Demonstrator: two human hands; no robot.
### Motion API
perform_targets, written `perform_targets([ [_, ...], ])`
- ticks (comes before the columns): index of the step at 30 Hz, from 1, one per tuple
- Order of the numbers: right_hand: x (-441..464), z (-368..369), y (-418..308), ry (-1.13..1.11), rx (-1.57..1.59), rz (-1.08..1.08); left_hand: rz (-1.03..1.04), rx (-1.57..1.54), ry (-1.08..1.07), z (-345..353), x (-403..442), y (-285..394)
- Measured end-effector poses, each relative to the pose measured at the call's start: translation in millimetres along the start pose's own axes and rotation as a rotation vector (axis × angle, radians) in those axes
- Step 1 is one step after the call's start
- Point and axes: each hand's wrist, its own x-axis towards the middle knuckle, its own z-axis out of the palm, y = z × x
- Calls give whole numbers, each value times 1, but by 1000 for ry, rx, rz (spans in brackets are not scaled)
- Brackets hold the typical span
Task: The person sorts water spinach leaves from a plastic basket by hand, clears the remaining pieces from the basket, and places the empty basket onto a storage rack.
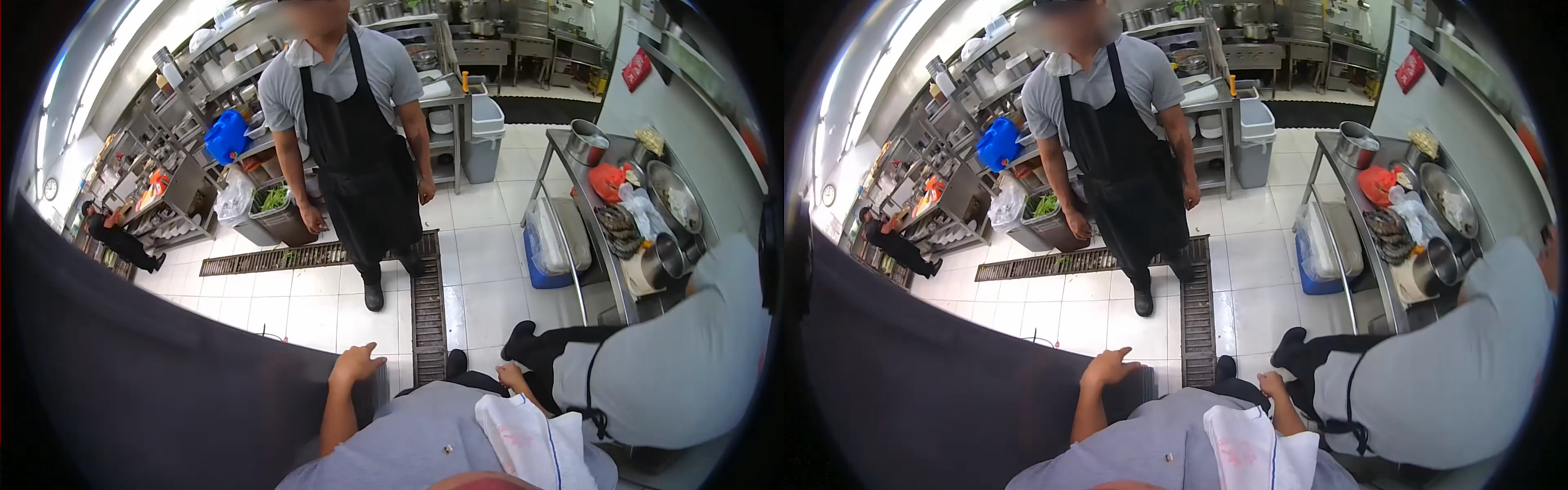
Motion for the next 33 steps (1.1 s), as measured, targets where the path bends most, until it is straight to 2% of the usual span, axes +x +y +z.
perform_targets([
  [2, 34, -22, -27, -136, 274, 270, -16, -35, 17, -16, 16, 0],
  [4, 68, -43, -45, -115, 195, 199, -95, -91, 121, -22, 29, -7],
  [5, 89, -50, -49, -103, 24, 137, -136, -83, 120, -25, 32, -6],
  [9, 163, -71, -88, -7, -105, 36, -133, -166, 76, 0, 65, -33],
  [11, 188, -78, -119, -62, 38, 32, -117, -190, 49, 8, 84, -46],
  [13, 216, -74, -145, -80, 27, -16, -126, -199, 34, 3, 111, -57],
  [16, 248, -67, -187, -134, 33, 24, -158, -271, 26, -34, 151, -71],
  [19, 269, -52, -221, -247, -21, 6, -225, -339, 89, -60, 192, -103],
  [21, 316, -36, -226, -308, -321, -202, -274, -255, 197, -73, 225, -130],
  [22, 324, -42, -241, -355, -336, -190, -281, -274, 217, -91, 242, -129],
  [24, 339, -49, -264, -300, -273, -197, -319, -262, 156, -124, 249, -136],
  [27, 365, -50, -284, -105, -346, -233, -293, -338, 122, -159, 275, -151],
  [29, 382, -48, -294, -107, -243, -159, -278, -341, 68, -174, 298, -158],
  [30, 389, -49, -295, -106, -156, -100, -277, -239, 57, -173, 310, -164],
  [32, 411, -52, -299, -142, -185, -139, -283, -145, 41, -182, 335, -163],
  [33, 421, -53, -299, -201, -155, -50, -260, -143, 19, -186, 349, -161],
])
